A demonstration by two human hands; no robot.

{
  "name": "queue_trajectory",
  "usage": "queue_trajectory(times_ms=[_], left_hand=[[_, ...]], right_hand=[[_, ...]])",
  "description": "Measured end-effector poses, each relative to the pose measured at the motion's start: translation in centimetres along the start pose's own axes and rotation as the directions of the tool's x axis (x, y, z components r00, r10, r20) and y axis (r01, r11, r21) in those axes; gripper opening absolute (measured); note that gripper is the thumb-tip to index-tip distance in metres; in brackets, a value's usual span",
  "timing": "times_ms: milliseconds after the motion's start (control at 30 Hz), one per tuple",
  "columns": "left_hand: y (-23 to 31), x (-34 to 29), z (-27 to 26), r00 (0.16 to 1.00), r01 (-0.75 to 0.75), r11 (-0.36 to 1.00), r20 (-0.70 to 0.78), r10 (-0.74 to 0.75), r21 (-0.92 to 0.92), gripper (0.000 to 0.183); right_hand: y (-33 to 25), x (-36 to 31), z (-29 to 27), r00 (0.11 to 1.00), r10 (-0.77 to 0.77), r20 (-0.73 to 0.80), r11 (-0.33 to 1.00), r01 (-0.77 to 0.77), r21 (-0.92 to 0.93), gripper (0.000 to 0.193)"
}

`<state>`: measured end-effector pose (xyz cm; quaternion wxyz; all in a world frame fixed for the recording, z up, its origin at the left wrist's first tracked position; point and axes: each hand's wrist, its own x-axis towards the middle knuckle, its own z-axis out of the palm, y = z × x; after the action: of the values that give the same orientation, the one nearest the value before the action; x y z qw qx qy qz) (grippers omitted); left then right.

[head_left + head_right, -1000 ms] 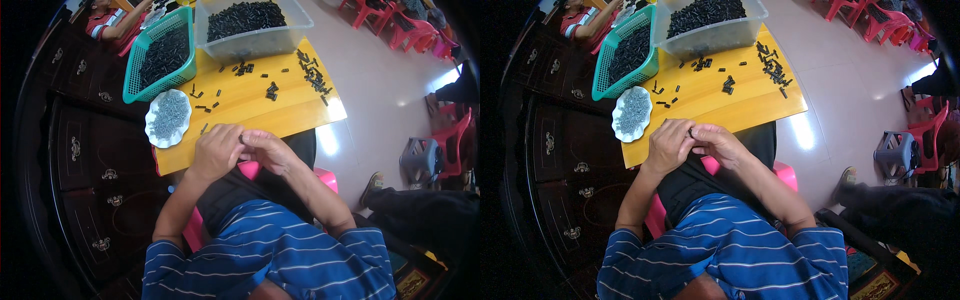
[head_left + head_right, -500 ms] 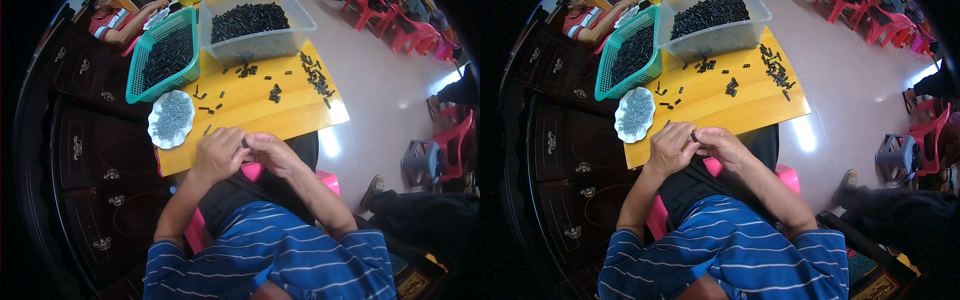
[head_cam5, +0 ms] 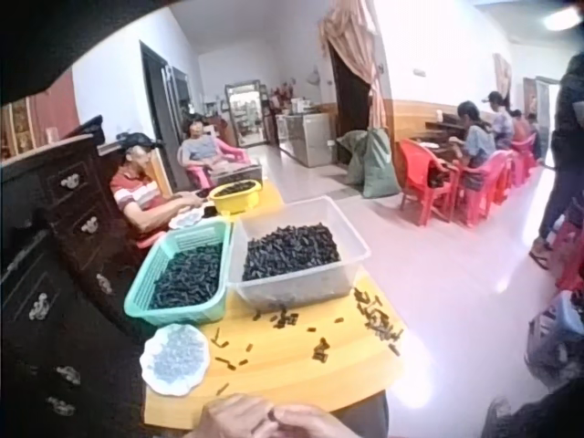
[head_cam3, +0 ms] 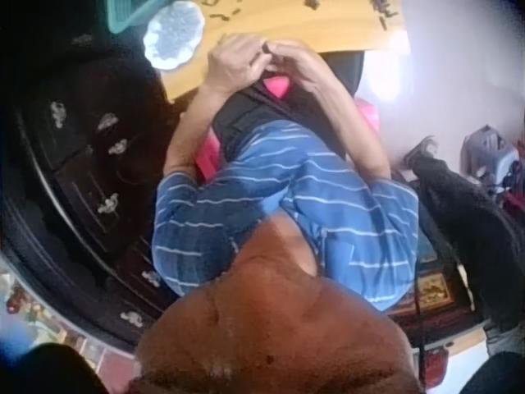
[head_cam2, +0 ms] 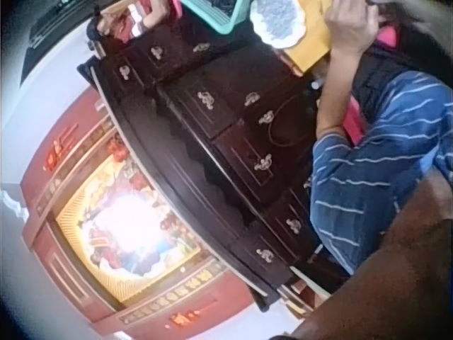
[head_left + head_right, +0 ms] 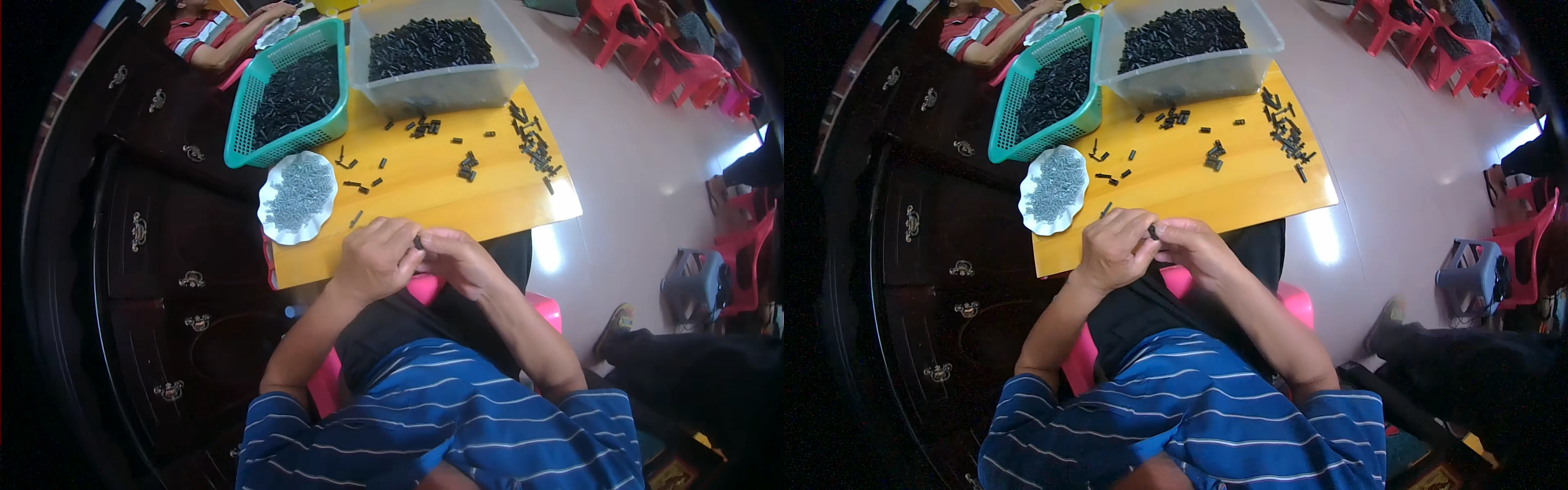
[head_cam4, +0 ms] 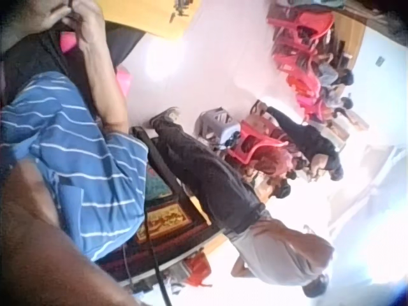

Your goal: The person assembles small black plastic components by hand, taking pieces from a large bin and attaching them to other small parts. The person picks up items from a tray and a pile on the table, presses them together, and places the assembled units into a separate basket.

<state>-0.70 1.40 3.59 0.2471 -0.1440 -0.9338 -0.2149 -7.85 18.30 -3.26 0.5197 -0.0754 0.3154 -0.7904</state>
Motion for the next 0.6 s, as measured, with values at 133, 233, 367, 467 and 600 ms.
queue_trajectory(times_ms=[133,233,367,467,600], left_hand=[[0.2,-0.1,-0.1,1.0,0.016,1.0,-0.01,-0.016,0.001,0.037],[0.0,-0.3,-0.3,1.0,0.019,1.0,0.023,-0.018,-0.006,0.033],[0.2,-0.6,-0.2,0.999,0.032,0.999,0.034,-0.031,-0.02,0.03],[0.3,-0.8,-0.1,0.998,0.045,0.999,0.034,-0.044,-0.02,0.031],[1.1,-0.1,-1.0,0.993,0.115,0.988,0.046,-0.111,-0.107,0.033]], right_hand=[[-0.3,-0.2,0.2,1.0,-0.02,0.002,0.999,0.02,-0.033,0.022],[-0.1,-0.3,0.2,1.0,-0.012,-0.021,0.999,0.011,-0.045,0.022],[-0.1,-0.5,0.9,0.998,-0.009,-0.056,0.999,0.006,-0.044,0.022],[-0.6,-0.6,1.5,0.999,-0.015,-0.046,0.998,0.013,-0.054,0.022],[-0.6,-0.6,1.2,0.998,-0.05,-0.048,0.988,0.042,-0.149,0.024]])
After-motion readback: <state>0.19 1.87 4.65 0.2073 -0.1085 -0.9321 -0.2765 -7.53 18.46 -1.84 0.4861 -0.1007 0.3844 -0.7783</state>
